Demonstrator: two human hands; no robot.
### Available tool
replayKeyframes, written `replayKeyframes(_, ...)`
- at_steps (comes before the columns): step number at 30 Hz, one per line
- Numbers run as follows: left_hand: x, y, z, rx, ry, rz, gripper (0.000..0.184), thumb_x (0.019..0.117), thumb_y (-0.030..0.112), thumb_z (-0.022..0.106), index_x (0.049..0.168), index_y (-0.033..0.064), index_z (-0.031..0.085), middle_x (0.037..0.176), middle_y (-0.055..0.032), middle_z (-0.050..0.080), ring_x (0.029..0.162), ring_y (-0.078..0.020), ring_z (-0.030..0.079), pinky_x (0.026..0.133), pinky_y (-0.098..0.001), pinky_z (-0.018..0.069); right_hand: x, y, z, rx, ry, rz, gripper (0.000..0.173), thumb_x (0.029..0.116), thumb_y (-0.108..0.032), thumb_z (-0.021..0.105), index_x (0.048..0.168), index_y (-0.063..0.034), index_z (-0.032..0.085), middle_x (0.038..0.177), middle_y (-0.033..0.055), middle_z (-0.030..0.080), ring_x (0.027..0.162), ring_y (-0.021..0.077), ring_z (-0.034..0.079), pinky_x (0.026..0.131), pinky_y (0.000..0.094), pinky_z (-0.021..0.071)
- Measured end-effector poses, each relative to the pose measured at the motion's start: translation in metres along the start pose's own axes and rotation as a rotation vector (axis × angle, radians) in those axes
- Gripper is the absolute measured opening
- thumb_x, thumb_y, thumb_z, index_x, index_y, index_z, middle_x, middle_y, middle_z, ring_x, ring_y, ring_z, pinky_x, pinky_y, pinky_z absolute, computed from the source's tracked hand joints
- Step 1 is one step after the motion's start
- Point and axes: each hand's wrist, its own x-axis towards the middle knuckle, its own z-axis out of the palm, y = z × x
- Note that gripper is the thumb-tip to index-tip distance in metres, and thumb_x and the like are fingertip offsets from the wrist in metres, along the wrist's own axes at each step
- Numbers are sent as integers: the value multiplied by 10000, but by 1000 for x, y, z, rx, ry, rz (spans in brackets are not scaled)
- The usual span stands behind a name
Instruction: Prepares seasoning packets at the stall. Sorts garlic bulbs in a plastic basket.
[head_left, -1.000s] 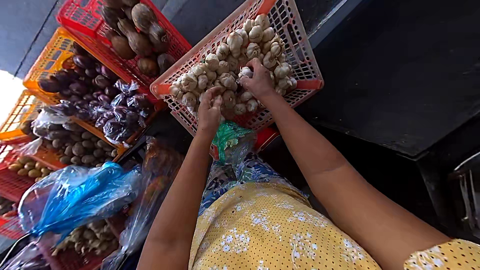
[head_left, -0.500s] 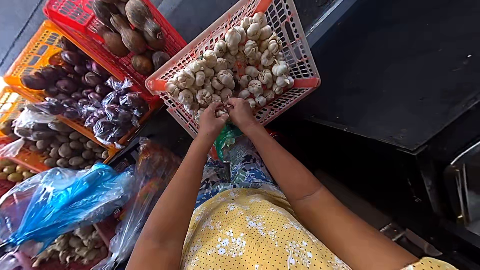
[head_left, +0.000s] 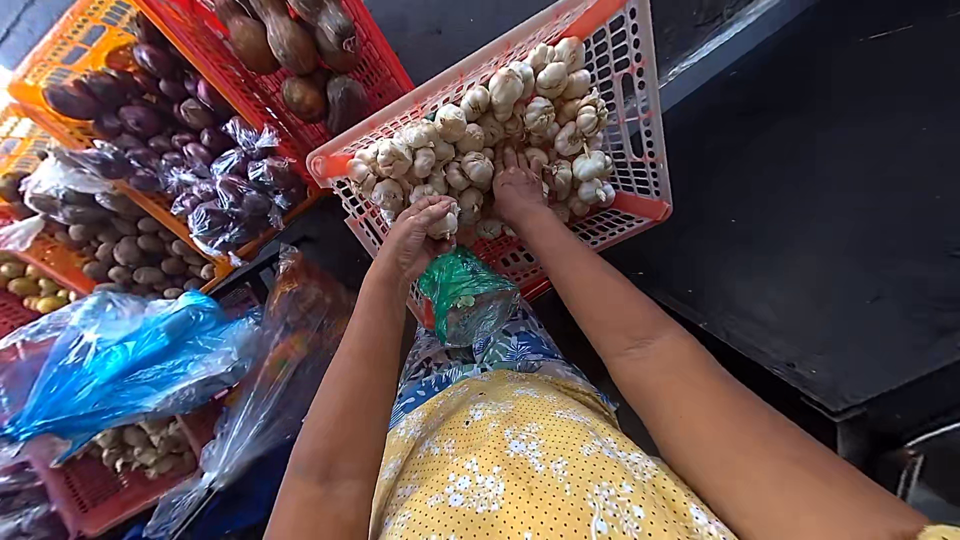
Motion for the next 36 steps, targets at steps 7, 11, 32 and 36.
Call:
replayKeyframes(7, 9, -9, 2, -113, 70, -104, 438, 1112, 391, 311, 1276, 120, 614, 1066, -102, 708, 863, -192, 692, 697, -312, 564, 7, 14, 9, 67, 189, -94, 318, 913, 49, 592, 1214, 33, 695, 1319, 225, 649, 1206, 401, 619, 1081, 584, 390)
replayKeyframes(11, 6, -8, 4, -90, 71, -16, 263, 1074, 206, 399, 1240, 88, 566, 1079, -88, 691, 919, -175, 678, 731, -305, 554, 22, 33, -15, 281, 202, -187, 246, 911, 21, 600, 1124, 22, 724, 1210, 215, 710, 1168, 406, 663, 1067, 601, 452)
replayKeyframes(32, -19, -6, 10, -99, 99, 163, 244, 1062, 80, 491, 1285, 44, 585, 1145, -118, 667, 1000, -249, 700, 854, -440, 610, -64, -35, -16, 1197, -96, -90, 525, 1134, -338, 300, 1317, 30, 626, 1295, 205, 641, 1219, 241, 600, 1065, 450, 456)
replayKeyframes(36, -19, -14, 28, -23, 199, 192, 197, 1051, 38, 504, 1222, 1, 595, 1069, -104, 669, 948, -208, 698, 816, -430, 618, -66, -52, -14, 936, 12, -104, 552, 1092, -447, 371, 1158, -14, 708, 1016, 194, 722, 1018, 337, 693, 911, 585, 511)
